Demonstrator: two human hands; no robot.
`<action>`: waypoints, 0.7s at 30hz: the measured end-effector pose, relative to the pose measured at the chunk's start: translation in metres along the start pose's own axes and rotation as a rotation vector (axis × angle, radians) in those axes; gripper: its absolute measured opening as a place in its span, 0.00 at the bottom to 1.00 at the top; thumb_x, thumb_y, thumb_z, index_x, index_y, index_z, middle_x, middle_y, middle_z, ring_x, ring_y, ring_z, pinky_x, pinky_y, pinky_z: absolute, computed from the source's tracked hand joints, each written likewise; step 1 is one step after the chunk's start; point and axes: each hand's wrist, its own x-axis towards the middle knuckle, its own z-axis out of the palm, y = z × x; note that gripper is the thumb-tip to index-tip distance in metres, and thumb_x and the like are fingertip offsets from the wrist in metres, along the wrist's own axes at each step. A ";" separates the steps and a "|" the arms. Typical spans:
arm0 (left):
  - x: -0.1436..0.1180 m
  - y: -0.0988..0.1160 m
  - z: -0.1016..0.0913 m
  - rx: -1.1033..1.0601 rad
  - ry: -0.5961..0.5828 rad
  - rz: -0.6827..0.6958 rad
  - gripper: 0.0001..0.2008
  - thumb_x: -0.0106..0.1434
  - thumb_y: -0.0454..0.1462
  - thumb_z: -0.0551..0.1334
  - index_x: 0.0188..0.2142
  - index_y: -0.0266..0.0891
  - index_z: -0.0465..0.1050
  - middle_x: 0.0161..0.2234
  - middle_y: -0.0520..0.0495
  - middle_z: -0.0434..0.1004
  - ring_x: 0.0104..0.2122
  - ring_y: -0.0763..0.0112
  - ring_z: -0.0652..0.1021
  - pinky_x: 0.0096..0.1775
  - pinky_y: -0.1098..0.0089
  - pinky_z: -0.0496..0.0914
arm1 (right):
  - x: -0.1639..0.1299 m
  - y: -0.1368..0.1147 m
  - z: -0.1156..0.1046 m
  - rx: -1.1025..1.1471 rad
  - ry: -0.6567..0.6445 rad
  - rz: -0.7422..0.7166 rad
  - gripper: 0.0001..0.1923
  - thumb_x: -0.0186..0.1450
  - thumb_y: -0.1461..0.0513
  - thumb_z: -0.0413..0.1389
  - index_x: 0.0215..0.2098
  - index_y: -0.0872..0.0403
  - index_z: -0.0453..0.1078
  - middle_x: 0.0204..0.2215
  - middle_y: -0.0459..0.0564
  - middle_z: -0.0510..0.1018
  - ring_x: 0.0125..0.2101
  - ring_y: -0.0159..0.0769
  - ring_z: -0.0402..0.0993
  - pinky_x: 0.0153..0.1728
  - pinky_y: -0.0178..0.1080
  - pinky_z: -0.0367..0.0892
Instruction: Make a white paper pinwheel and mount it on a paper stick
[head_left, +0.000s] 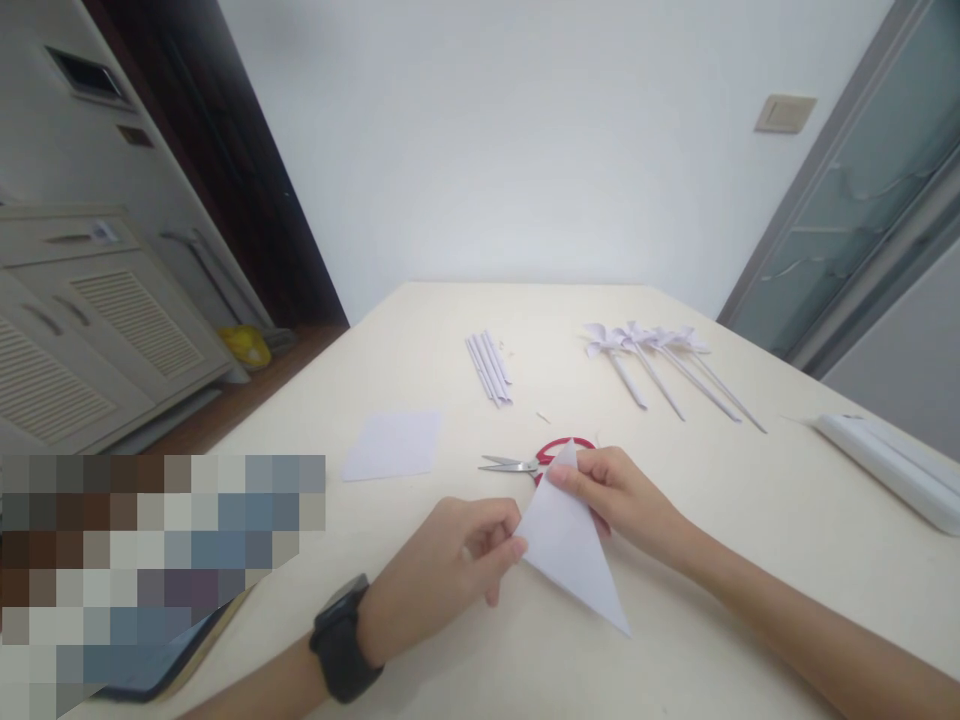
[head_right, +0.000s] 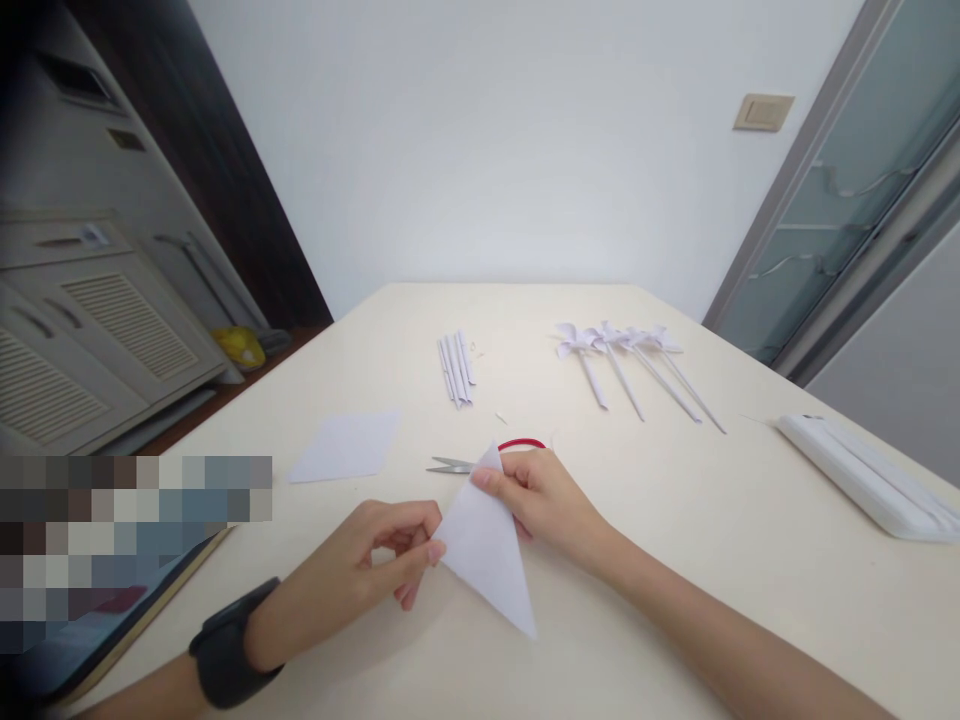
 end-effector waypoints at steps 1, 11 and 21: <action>0.000 0.001 -0.001 -0.012 0.001 0.004 0.10 0.61 0.35 0.51 0.23 0.40 0.59 0.16 0.56 0.69 0.18 0.73 0.72 0.25 0.75 0.64 | 0.000 0.001 -0.001 -0.014 0.015 -0.010 0.24 0.65 0.51 0.44 0.16 0.56 0.58 0.11 0.41 0.57 0.14 0.25 0.54 0.16 0.31 0.48; 0.000 -0.005 -0.001 -0.059 -0.095 -0.019 0.09 0.59 0.33 0.51 0.23 0.39 0.61 0.17 0.55 0.69 0.19 0.73 0.72 0.26 0.75 0.64 | 0.002 -0.004 -0.002 0.229 0.089 0.032 0.12 0.62 0.54 0.51 0.32 0.56 0.67 0.25 0.46 0.69 0.20 0.26 0.60 0.17 0.30 0.52; 0.000 -0.004 0.001 -0.045 -0.087 -0.020 0.08 0.59 0.33 0.52 0.23 0.39 0.63 0.17 0.55 0.70 0.19 0.74 0.72 0.26 0.75 0.65 | 0.003 -0.004 -0.008 0.302 0.084 0.081 0.18 0.65 0.51 0.46 0.41 0.54 0.68 0.26 0.48 0.70 0.22 0.27 0.60 0.20 0.29 0.53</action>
